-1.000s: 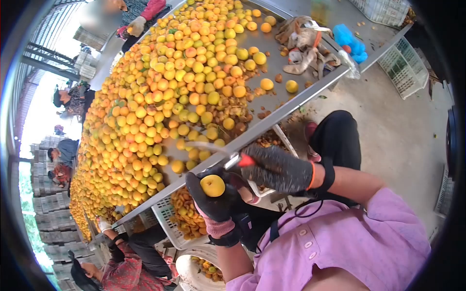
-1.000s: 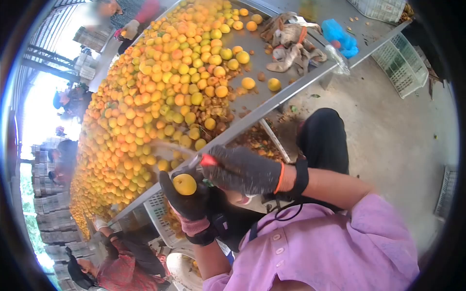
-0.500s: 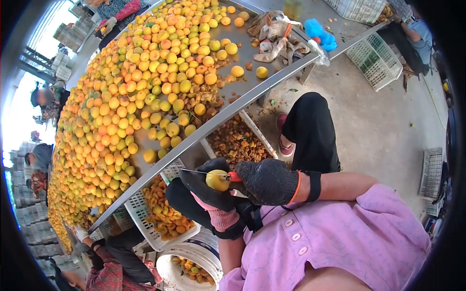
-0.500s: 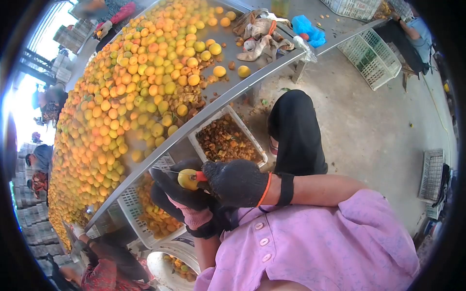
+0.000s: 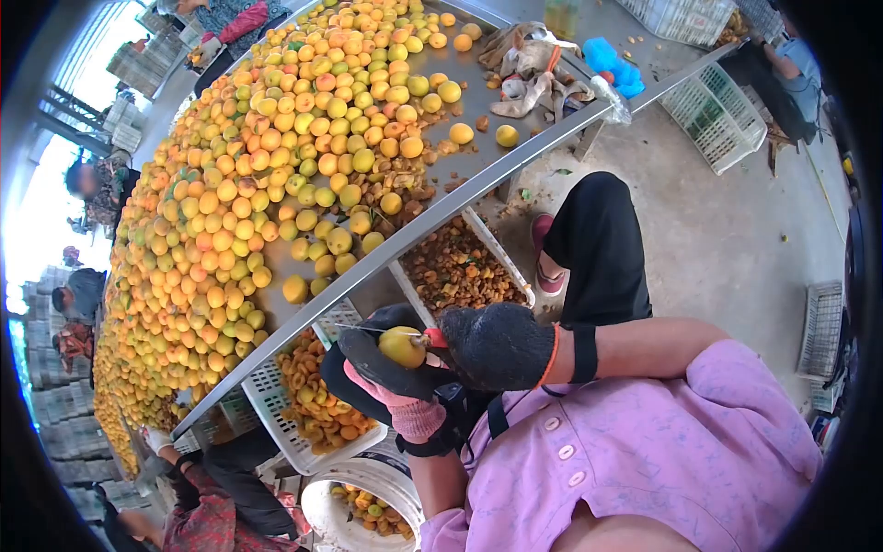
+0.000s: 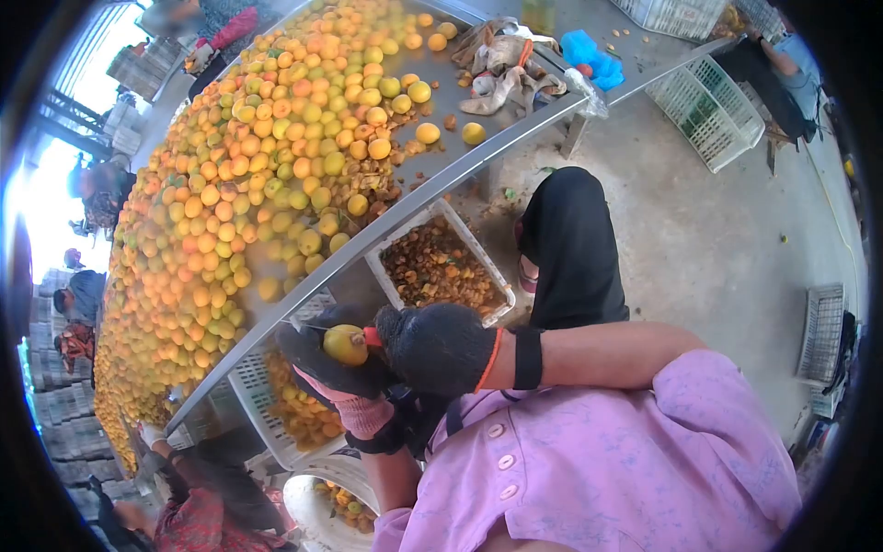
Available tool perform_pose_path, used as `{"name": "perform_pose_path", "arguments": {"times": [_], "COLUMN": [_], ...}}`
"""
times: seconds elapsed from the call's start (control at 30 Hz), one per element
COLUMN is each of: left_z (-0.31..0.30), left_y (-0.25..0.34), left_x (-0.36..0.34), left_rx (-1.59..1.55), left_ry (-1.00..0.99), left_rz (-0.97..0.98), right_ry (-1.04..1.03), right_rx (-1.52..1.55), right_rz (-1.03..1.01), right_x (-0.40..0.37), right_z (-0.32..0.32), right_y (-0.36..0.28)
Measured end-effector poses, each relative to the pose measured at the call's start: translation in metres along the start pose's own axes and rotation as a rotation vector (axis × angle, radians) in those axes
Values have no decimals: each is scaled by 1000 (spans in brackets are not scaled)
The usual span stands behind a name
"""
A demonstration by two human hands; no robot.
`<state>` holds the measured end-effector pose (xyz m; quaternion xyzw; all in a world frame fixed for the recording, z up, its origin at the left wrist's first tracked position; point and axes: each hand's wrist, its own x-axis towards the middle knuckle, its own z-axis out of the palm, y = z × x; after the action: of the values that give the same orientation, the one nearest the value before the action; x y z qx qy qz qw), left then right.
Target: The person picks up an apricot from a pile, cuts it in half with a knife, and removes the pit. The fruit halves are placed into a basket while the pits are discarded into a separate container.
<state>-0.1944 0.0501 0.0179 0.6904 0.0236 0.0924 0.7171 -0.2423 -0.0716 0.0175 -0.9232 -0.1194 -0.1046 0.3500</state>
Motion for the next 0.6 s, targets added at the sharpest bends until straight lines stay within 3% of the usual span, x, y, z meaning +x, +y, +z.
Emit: {"name": "perform_pose_path", "arguments": {"times": [0.07, 0.17, 0.23, 0.27, 0.3, 0.37, 0.43, 0.47, 0.5, 0.6], "left_z": [-1, 1, 3, 5, 9, 17, 29, 33, 35, 45], "left_y": [2, 6, 9, 12, 15, 33, 54, 53, 52, 45], "left_x": [1, 6, 7, 9, 13, 14, 8, 10, 9, 5], "left_rx": [238, 59, -26, -145, -266, -141, -472, -647, -643, -200], "left_ry": [-13, -18, -10, -18, -31, -39, -144, -192, -201, -163], "left_rz": [176, 99, 63, 29, -2, -1, -172, -270, -268, -92], "right_ry": [33, -28, -174, -280, -279, -85, -50, -22, 5, 45], "right_rx": [40, 239, 1049, 1131, 1135, 818, 784, 607, 429, 302], "right_rz": [10, 68, 58, 94, 79, 55, 64, 54, 46, 94], "right_x": [1, 6, 10, 10, 7, -1, -4, -8, -11, -15], "right_z": [5, 4, 1, -23, -27, -32, -40, -41, -42, -50], "right_y": [2, 3, 2, -7, -6, -4, -1, 0, 1, -3]}}
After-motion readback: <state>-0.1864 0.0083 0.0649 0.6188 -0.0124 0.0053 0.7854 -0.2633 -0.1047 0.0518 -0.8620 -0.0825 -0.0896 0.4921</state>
